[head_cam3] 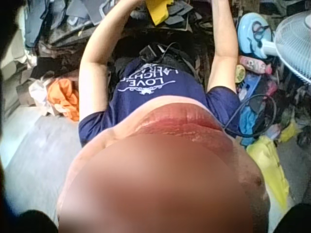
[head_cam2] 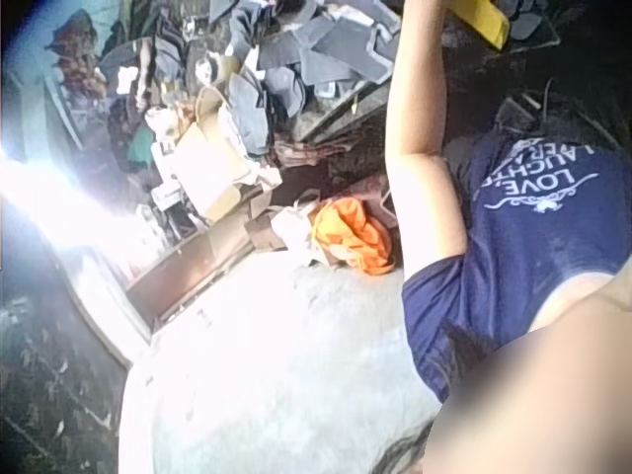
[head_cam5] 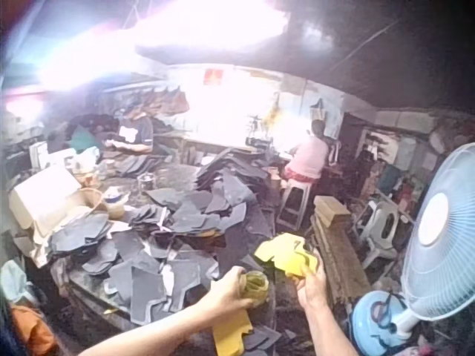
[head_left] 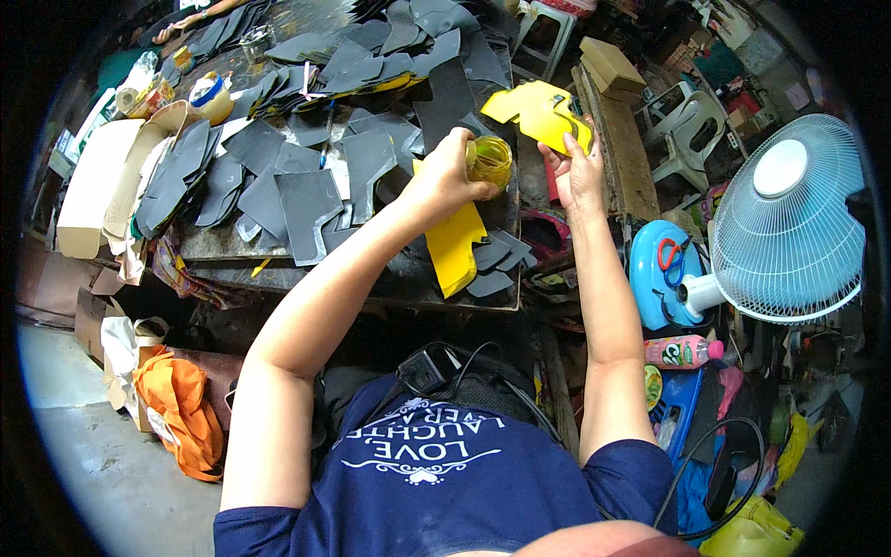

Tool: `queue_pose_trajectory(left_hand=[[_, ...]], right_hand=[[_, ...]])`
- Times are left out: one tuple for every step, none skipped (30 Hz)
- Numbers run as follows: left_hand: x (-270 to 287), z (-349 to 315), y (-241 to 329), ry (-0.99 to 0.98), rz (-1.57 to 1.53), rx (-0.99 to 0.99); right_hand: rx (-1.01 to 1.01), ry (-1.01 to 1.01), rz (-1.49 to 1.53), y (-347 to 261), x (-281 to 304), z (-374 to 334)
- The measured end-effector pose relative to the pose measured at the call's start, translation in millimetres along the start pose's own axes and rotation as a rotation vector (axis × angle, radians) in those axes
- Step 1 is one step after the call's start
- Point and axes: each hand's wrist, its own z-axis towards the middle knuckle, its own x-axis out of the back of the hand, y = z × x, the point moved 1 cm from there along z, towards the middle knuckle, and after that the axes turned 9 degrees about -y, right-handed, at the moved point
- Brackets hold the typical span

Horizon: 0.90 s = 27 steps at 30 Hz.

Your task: The person repeatedly picks up dark and yellow cut pieces from a cluttered table, applies a yellow paste from a small jar to their edges using a finger, and places them back. The person handles the pieces one at a time, occasionally adjusting their position on the table.

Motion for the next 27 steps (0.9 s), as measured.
queue_pose_trajectory(left_hand=[[0, 0, 0, -0.001, -0.004, 0.001], [0, 0, -1, 0.003, -0.013, -0.005], [-1, 0, -1, 0.008, -0.022, -0.012], [-1, -1, -1, 0.008, -0.039, -0.01], [-1, -1, -1, 0.013, -0.029, -0.022], [-1, -1, -1, 0.013, -0.027, -0.024], [-1, -1, -1, 0.013, -0.029, -0.023], [-1, -2, -1, 0.018, -0.008, -0.033], [-1, -2, 0, 0.025, 0.006, -0.043], [-2, -2, 0, 0.029, 0.02, -0.051], [-2, -1, 0, 0.025, 0.028, -0.043], [-3, -1, 0, 0.022, 0.037, -0.032], [-3, -1, -1, 0.022, 0.048, -0.023], [-4, 0, -1, 0.019, 0.071, -0.032], [-5, -1, -2, 0.04, 0.107, -0.047], [-5, -1, -2, 0.063, 0.146, -0.064], [-6, -1, -3, 0.075, 0.185, -0.076], [-6, -2, -5, 0.102, 0.218, -0.082], [-5, -3, -7, 0.129, 0.19, -0.101], [-3, -3, -9, 0.132, 0.163, -0.103], [-2, -4, -12, 0.121, 0.134, -0.089], [0, -6, -14, 0.1, 0.113, -0.098], [3, -7, -16, 0.105, 0.12, -0.133], [5, -8, -17, 0.068, 0.078, -0.141], [7, -9, -17, 0.024, 0.045, -0.132], [10, -10, -16, 0.019, 0.044, -0.118], [12, -10, -15, 0.004, 0.047, -0.095]], right_hand=[[-0.004, -0.029, 0.023, -1, 0, -2], [-0.015, -0.037, 0.035, -1, 0, -3], [-0.027, -0.045, 0.048, -1, -1, -5], [-0.016, -0.045, 0.048, -2, -2, -6], [-0.008, -0.045, 0.048, -3, -4, -7], [-0.014, -0.015, 0.037, -3, -6, -7], [0.046, -0.05, -0.068, -4, -8, -6], [0.092, -0.055, -0.182, -5, -10, -3], [0.152, -0.094, -0.29, -5, -12, 0], [0.27, -0.107, -0.501, -4, -15, 6], [0.342, -0.11, -0.829, -4, -15, 12], [0.382, -0.143, -1.03, 0, -15, 17], [0.488, -0.213, -1.228, 6, -15, 24], [0.443, -0.317, -1.137, 16, -18, 34], [0.361, -0.401, -1.205, 25, -17, 40], [0.2, -0.473, -1.145, 35, -16, 44], [-0.019, -0.49, -1.103, 45, -16, 47], [-0.158, -0.499, -1.025, 52, -17, 50], [-0.094, -0.538, -1.0, 52, -18, 48], [0.035, -0.58, -0.947, 51, -23, 46], [0.034, -0.502, -0.93, 47, -26, 42], [0.133, -0.539, -0.974, 37, -30, 36], [0.095, -0.577, -0.676, 30, -34, 26], [0.067, -0.55, -0.634, 18, -37, 15], [0.104, -0.595, -0.591, 9, -41, 3], [0.032, -0.609, -0.45, 2, -45, -7], [0.006, -0.671, -0.383, -3, -48, -18]])
